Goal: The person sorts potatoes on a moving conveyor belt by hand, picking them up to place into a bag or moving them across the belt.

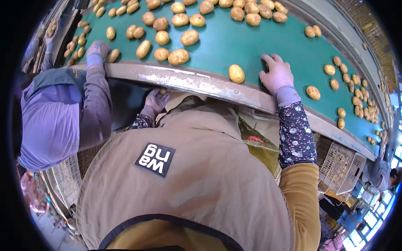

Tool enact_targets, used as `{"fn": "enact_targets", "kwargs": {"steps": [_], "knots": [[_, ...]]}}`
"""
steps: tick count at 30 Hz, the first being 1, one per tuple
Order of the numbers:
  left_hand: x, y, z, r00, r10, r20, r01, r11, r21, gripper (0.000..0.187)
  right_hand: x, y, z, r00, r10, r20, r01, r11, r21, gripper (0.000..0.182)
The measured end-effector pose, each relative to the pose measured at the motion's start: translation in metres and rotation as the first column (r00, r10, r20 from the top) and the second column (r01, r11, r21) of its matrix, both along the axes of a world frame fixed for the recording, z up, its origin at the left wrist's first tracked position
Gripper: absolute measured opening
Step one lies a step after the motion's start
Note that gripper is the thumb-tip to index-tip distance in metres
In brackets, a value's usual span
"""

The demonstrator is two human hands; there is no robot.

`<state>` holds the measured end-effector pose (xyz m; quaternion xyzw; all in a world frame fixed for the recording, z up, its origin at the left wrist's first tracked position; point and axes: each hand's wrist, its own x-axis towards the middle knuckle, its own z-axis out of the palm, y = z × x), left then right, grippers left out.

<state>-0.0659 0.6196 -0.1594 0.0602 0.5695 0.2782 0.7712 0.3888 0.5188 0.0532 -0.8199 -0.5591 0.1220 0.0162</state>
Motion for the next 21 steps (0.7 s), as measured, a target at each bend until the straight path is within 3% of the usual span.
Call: {"fn": "enact_targets", "kwargs": {"steps": [2,3,4,5,6,8,10,11,12,14,15,16,17,18,19,20,21], "knots": [[0.025,0.02,-0.022,0.974,0.228,0.008,-0.228,0.973,0.046,0.037,0.009,-0.006,-0.003,0.999,-0.026,0.032,0.026,1.0,0.003,0.064],[0.032,0.019,-0.007,0.985,-0.049,-0.165,0.072,0.988,0.136,0.038,0.01,-0.011,-0.001,0.993,-0.116,0.014,0.117,0.992,-0.039,0.068],[0.026,0.026,-0.019,0.995,-0.066,-0.08,0.073,0.994,0.084,0.034,0.01,-0.016,0.0,0.978,-0.207,-0.003,0.206,0.975,-0.08,0.071],[0.018,0.028,-0.031,0.897,-0.372,-0.239,0.416,0.892,0.174,0.032,0.015,-0.023,-0.002,0.966,-0.26,0.004,0.259,0.963,-0.075,0.08],[0.02,0.016,0.035,0.683,-0.597,-0.422,0.71,0.678,0.191,0.031,0.013,-0.027,-0.003,0.963,-0.268,0.008,0.268,0.961,-0.067,0.08],[0.019,0.007,0.111,0.759,-0.616,-0.211,0.65,0.704,0.284,0.021,0.011,-0.033,-0.004,0.942,-0.334,-0.024,0.333,0.941,-0.056,0.084],[0.026,-0.005,0.18,0.795,-0.585,-0.16,0.602,0.729,0.324,0.022,0.0,-0.026,-0.005,0.949,-0.316,-0.011,0.315,0.948,-0.053,0.083],[0.025,-0.001,0.2,0.781,-0.624,-0.034,0.585,0.711,0.39,0.024,-0.008,-0.018,-0.01,0.952,-0.301,-0.05,0.298,0.953,-0.06,0.08],[0.031,0.003,0.203,0.779,-0.626,-0.031,0.584,0.707,0.399,0.024,-0.018,-0.008,-0.016,0.956,-0.28,-0.087,0.275,0.959,-0.066,0.077],[0.058,0.009,0.205,0.779,-0.627,-0.004,0.498,0.615,0.611,0.023,-0.053,0.016,-0.023,0.957,-0.219,-0.191,0.225,0.974,0.01,0.071],[0.082,0.009,0.21,0.787,-0.599,-0.144,0.529,0.537,0.658,0.023,-0.071,0.026,-0.025,0.954,-0.116,-0.277,0.142,0.987,0.076,0.069],[0.102,0.009,0.195,0.779,-0.552,-0.296,0.549,0.373,0.748,0.022,-0.083,0.034,-0.025,0.936,-0.012,-0.352,0.069,0.986,0.15,0.067],[0.118,0.021,0.191,0.705,-0.469,-0.531,0.569,-0.072,0.819,0.023,-0.085,0.043,-0.025,0.873,0.113,-0.474,-0.024,0.982,0.19,0.064],[0.131,0.032,0.188,0.655,-0.279,-0.702,0.525,-0.501,0.688,0.025,-0.081,0.054,-0.025,0.781,0.236,-0.578,-0.112,0.964,0.242,0.062],[0.138,0.033,0.181,0.572,-0.262,-0.777,0.566,-0.56,0.605,0.033,-0.075,0.067,-0.023,0.652,0.182,-0.736,-0.041,0.978,0.205,0.056],[0.143,0.034,0.173,0.483,-0.236,-0.843,0.597,-0.616,0.514,0.043,-0.064,0.079,-0.015,0.746,0.225,-0.627,-0.064,0.961,0.269,0.05],[0.143,0.035,0.166,0.42,-0.106,-0.902,0.638,-0.673,0.375,0.047,-0.045,0.095,-0.021,0.852,0.223,-0.474,-0.017,0.916,0.4,0.048]]}}
